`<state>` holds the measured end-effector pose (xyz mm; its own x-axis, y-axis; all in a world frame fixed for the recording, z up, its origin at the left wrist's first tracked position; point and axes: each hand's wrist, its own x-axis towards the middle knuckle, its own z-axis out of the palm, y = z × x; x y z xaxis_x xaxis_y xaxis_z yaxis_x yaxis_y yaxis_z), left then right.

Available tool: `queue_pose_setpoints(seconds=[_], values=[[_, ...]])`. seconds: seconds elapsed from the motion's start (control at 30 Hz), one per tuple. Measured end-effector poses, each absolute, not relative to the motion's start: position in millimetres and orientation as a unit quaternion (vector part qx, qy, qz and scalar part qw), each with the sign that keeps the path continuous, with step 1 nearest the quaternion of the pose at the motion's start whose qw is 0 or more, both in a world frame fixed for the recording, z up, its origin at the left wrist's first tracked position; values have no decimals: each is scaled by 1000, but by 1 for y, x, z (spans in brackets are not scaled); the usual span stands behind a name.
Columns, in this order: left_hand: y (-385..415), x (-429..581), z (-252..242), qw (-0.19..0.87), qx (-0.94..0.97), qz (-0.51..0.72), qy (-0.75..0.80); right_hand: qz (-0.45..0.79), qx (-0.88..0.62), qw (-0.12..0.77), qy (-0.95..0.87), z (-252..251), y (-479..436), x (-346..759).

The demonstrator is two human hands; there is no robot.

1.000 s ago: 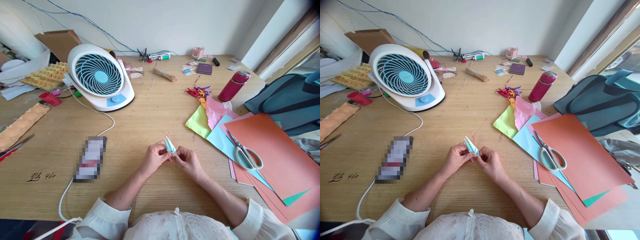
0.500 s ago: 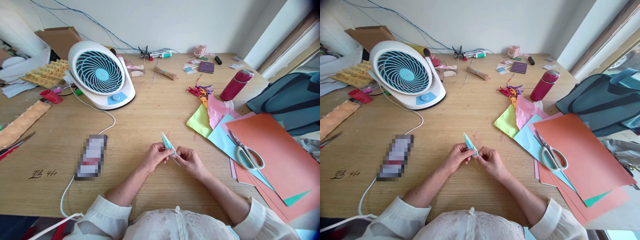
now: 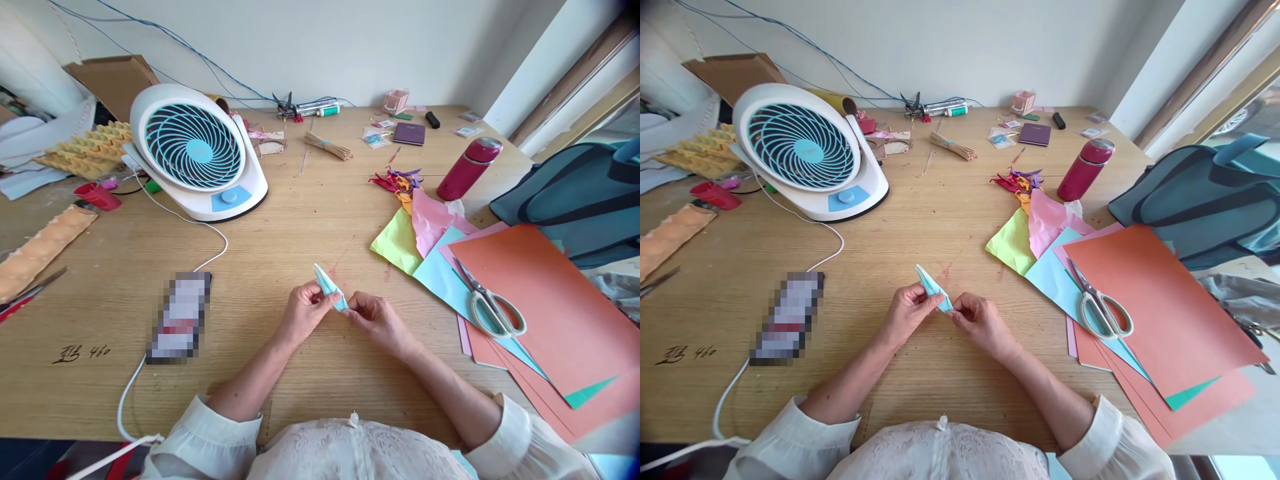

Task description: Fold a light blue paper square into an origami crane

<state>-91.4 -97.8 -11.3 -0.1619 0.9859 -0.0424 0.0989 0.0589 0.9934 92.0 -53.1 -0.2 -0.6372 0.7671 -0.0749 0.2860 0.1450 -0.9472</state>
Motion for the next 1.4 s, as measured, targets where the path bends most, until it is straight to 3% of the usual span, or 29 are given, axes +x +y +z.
queue_pose_setpoints(seconds=[0.53,1.4], values=[[-101,-84,0,378,465,534,597,504,-361,204,-758,-3,-56,95],[-102,-82,-5,440,457,494,595,592,-334,172,-713,0,-57,93]])
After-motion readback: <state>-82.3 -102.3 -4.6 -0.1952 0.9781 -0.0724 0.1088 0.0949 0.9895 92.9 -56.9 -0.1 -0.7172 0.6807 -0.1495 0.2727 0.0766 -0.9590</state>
